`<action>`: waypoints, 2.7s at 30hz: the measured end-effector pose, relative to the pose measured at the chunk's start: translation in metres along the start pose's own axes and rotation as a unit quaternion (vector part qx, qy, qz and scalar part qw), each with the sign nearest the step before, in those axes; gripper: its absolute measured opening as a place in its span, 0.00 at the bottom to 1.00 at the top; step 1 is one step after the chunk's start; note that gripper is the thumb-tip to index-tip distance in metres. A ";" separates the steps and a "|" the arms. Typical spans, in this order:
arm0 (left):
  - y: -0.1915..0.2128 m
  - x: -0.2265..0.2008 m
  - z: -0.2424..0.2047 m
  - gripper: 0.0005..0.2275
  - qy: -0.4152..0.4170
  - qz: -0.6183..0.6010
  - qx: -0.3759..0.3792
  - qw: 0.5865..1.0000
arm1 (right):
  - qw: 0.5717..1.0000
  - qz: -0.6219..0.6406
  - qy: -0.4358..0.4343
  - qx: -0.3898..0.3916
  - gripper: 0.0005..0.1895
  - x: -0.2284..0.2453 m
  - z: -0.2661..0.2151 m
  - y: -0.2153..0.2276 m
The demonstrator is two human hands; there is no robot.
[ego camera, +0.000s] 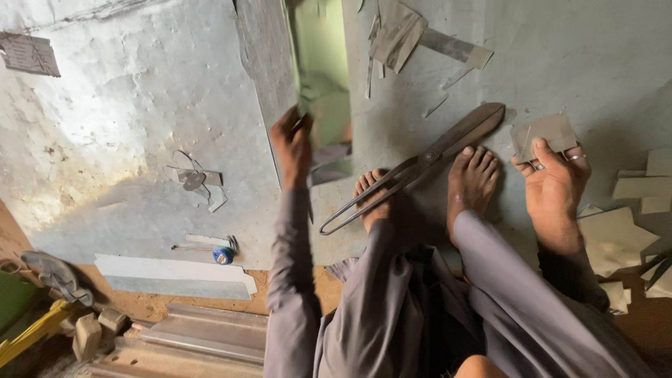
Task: The person uses large shears to cut small rectangular pieces of paper or cardstock into smaller pieces. They repeatedly pick up pieces, cut them, and place the cut pieces on the floor.
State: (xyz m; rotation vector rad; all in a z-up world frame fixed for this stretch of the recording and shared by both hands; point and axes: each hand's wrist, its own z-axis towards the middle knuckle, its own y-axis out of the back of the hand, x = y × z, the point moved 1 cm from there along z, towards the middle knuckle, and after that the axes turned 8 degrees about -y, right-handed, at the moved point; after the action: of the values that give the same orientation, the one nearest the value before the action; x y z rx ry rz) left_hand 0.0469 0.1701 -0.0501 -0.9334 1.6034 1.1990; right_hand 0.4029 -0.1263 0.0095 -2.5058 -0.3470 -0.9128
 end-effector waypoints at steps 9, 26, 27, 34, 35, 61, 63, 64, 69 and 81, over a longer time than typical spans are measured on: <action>0.123 -0.005 -0.030 0.14 0.133 0.080 0.253 0.955 | 0.998 0.051 0.023 0.003 0.14 -0.019 0.017 0.046; 0.058 -0.001 0.000 0.16 -0.233 0.453 0.139 0.849 | 0.966 -0.246 -0.080 0.006 0.13 -0.023 0.025 0.014; 0.035 0.003 -0.008 0.15 -0.205 0.447 0.157 0.856 | 0.947 -0.319 -0.016 0.026 0.14 -0.027 0.026 0.002; -0.071 -0.008 -0.047 0.30 -0.296 0.429 0.229 0.822 | 0.698 -0.646 0.309 -0.003 0.24 -0.046 0.099 -0.076; -0.081 -0.010 -0.045 0.32 -0.306 0.429 0.230 0.818 | 0.686 -0.658 0.311 -0.015 0.27 -0.049 0.105 -0.080; -0.162 -0.001 -0.103 0.32 -0.339 0.447 0.308 0.769 | 0.834 -0.538 0.125 0.007 0.34 -0.052 0.069 -0.101; -0.162 0.000 -0.102 0.32 -0.340 0.452 0.308 0.765 | 0.845 -0.522 0.117 0.018 0.31 -0.051 0.069 -0.100; -0.162 0.000 -0.102 0.31 -0.345 0.457 0.303 0.762 | 0.850 -0.514 0.113 0.024 0.30 -0.050 0.070 -0.100; -0.156 0.001 -0.107 0.30 -0.351 0.421 0.287 0.785 | 0.904 -0.417 -0.026 0.085 0.13 -0.038 0.072 -0.078; -0.146 0.001 -0.129 0.26 -0.326 0.416 0.358 0.770 | 0.871 -0.486 0.048 0.057 0.26 -0.060 0.065 -0.051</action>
State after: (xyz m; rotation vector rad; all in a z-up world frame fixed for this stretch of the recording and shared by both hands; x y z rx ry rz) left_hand 0.1541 0.0089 -0.0767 0.7243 1.6595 1.0951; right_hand 0.3740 -0.0555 -0.0575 -2.0818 -1.6598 -1.2874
